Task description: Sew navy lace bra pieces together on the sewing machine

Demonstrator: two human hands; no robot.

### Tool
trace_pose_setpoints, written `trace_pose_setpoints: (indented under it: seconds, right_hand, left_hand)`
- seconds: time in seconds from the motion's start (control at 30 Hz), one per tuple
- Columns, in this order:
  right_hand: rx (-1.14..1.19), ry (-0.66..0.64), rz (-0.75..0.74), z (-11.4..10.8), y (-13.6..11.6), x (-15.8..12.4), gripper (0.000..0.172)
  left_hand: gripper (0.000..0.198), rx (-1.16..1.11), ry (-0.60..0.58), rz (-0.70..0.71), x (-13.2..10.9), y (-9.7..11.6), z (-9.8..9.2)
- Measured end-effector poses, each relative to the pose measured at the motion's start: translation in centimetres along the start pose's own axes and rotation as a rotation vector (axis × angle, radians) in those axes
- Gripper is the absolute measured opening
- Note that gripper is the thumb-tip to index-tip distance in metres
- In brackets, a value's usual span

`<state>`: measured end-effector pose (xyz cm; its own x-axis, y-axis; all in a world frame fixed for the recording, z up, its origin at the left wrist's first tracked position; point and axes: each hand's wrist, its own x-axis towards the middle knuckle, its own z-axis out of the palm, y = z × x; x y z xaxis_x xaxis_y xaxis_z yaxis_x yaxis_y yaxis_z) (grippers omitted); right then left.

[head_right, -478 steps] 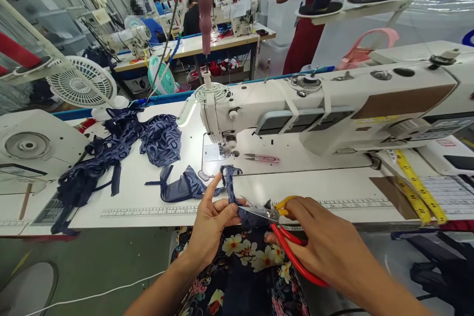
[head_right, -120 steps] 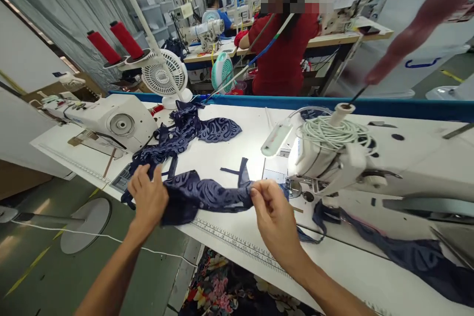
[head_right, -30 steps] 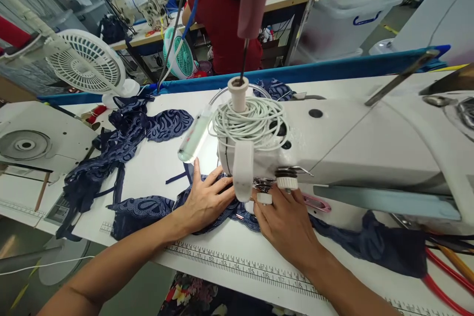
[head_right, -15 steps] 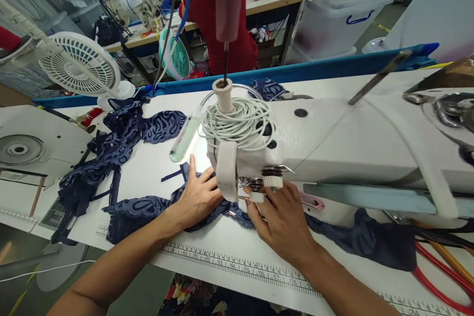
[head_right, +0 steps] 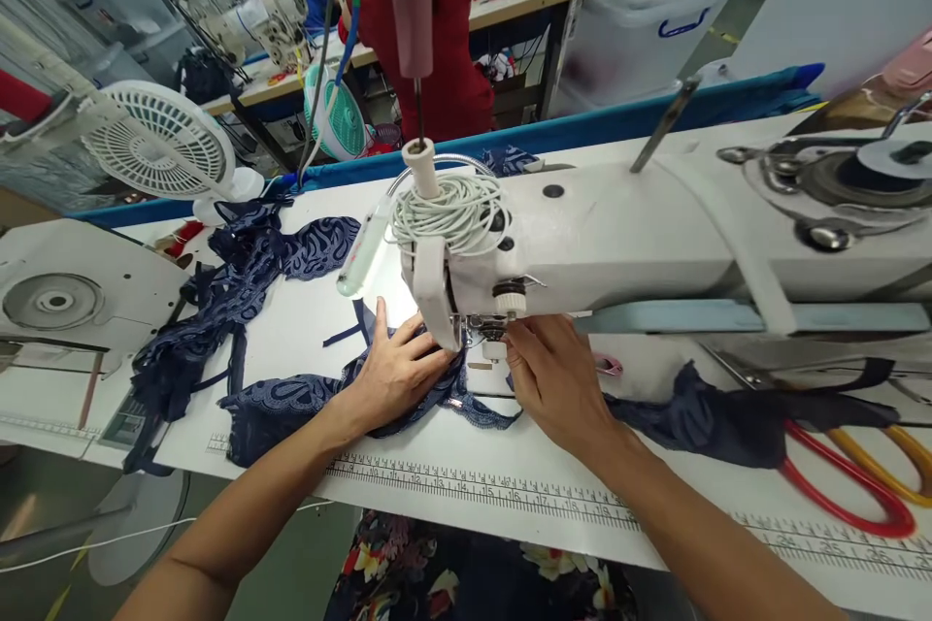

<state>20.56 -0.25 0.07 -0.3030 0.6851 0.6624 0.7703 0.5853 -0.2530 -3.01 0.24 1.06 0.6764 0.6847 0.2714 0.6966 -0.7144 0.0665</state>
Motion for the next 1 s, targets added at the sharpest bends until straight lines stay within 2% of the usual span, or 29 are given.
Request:
trace_pose_setpoints:
  seconds: [0.2,0.37,0.47,0.63,0.73,0.83,0.93,1.0]
  right_hand:
    - [0.034,0.005,-0.041,-0.1,-0.2,0.0,0.016]
    - [0.118,-0.05,-0.066,0.0,-0.3,-0.1,0.015]
    - [0.172,-0.083,-0.125,-0.1,-0.5,-0.3,0.011]
    - [0.156,-0.294,-0.349,-1.2,-1.7,-1.0,0.014]
    - [0.065,-0.379,-0.416,-1.6,-2.3,-1.7,0.017]
    - [0.064,-0.371,-0.396,-1.5,-2.2,-2.2,0.019]
    - [0.11,-0.348,-0.372,-1.4,-2.1,-2.4,0.018]
    - [0.162,-0.351,-0.388,-1.4,-2.1,-2.3,0.017]
  left_hand:
    - [0.024,0.01,0.015,-0.029,-0.2,0.2,0.3]
    - [0.025,-0.006,-0.001,-0.027,0.3,-0.6,0.6]
    - [0.026,-0.012,-0.024,-0.026,0.5,-0.8,0.1]
    - [0.021,-0.076,-0.027,-0.063,-0.8,1.7,-2.2]
    - [0.031,-0.094,-0.041,-0.084,-2.4,3.5,-2.6]
    - [0.014,-0.061,0.052,-0.135,-3.3,3.6,-1.8]
    - [0.034,-0.066,0.145,-0.116,-2.9,2.4,-1.2]
    - [0.036,-0.069,0.166,-0.084,-2.2,1.5,-1.1]
